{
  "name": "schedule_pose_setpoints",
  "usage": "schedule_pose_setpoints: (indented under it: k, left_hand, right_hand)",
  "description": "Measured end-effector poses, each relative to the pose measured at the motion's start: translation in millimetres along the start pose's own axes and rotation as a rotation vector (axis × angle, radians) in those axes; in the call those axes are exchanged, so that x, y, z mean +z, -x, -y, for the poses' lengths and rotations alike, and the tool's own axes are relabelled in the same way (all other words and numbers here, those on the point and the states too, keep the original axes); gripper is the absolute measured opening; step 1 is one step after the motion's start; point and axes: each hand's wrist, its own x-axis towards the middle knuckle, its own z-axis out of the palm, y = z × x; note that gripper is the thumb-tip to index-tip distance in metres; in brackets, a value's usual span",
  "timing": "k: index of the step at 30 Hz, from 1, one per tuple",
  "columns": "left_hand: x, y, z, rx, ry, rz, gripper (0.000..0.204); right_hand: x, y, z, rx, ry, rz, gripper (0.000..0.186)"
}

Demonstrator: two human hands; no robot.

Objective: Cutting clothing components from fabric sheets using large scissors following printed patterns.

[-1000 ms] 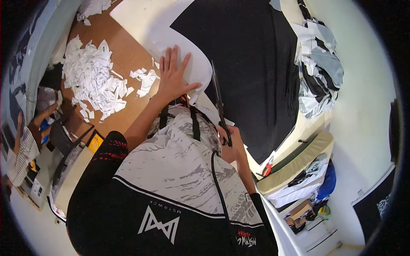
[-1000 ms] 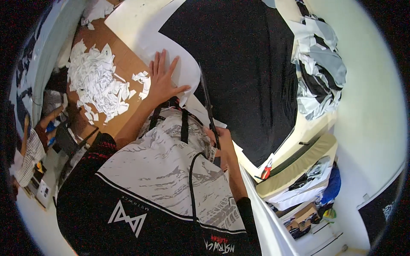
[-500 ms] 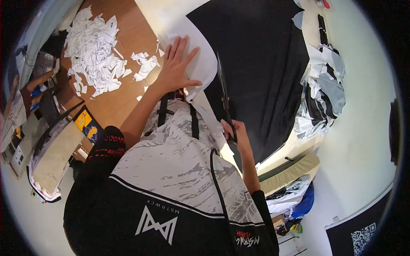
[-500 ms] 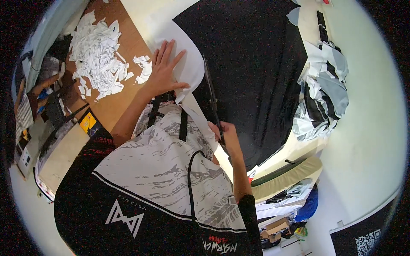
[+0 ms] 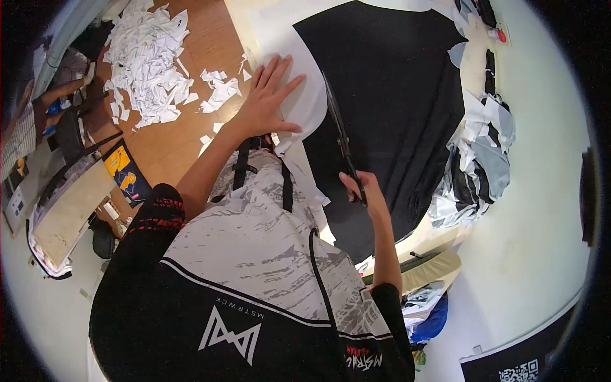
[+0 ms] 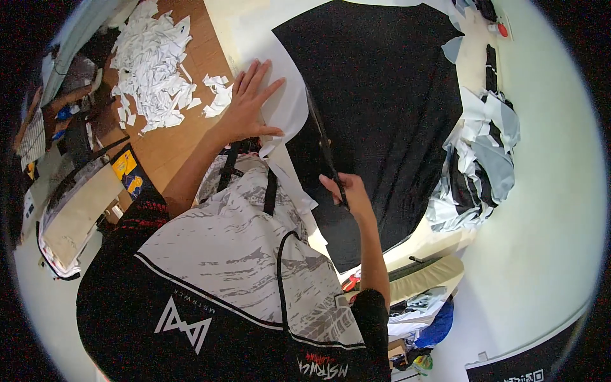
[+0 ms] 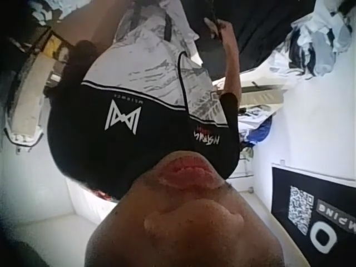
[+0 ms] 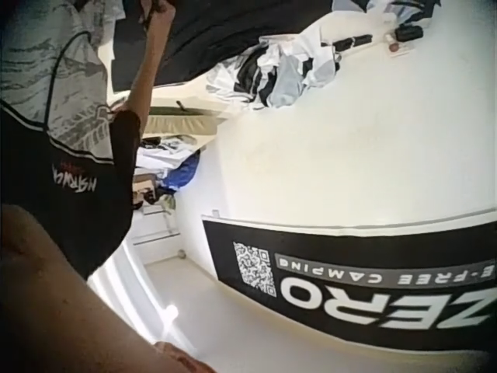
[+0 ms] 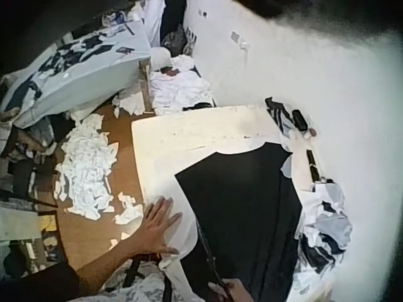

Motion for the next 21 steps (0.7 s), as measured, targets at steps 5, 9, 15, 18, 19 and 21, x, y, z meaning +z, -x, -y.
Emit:
schedule_pose_setpoints:
  k: [5,9,15,18,19,21]
  left_hand:
    - [-0.8,4.1,1.2,0.0,-0.005,-0.01,0.116]
    - [-1.3,3.5,-0.9,-0.02,0.001,0.02,0.116]
    - [-2.5,4.3,-2.5,-0.016,0.022,0.021,0.116]
    - [-2.8,5.6,-1.7,-0.014,0.027,0.017,0.116]
    - [-3.2,5.6,-1.8,-0.009,0.024,0.015,0.115]
    - [-3.9,6.2,-2.6,-0.015,0.028,0.021,0.115]
  right_hand:
    - [-10.2,-12.2,32.1,-0.023,0.051,0.042,0.049]
    - [-17.3,-18.0,32.9,0.001,0.005,0.072,0.047]
    - [-22.2,-21.4,34.9,-0.023,-0.012,0.102,0.046]
    - [-23.7,-23.5,39.1,-0.045,-0.042,0.124,0.045]
    - [-24.6,-24.5,40.0,-0.067,-0.056,0.148,0.044]
    - [-21.6,-25.8,42.0,-0.057,-0.054,0.125,0.044]
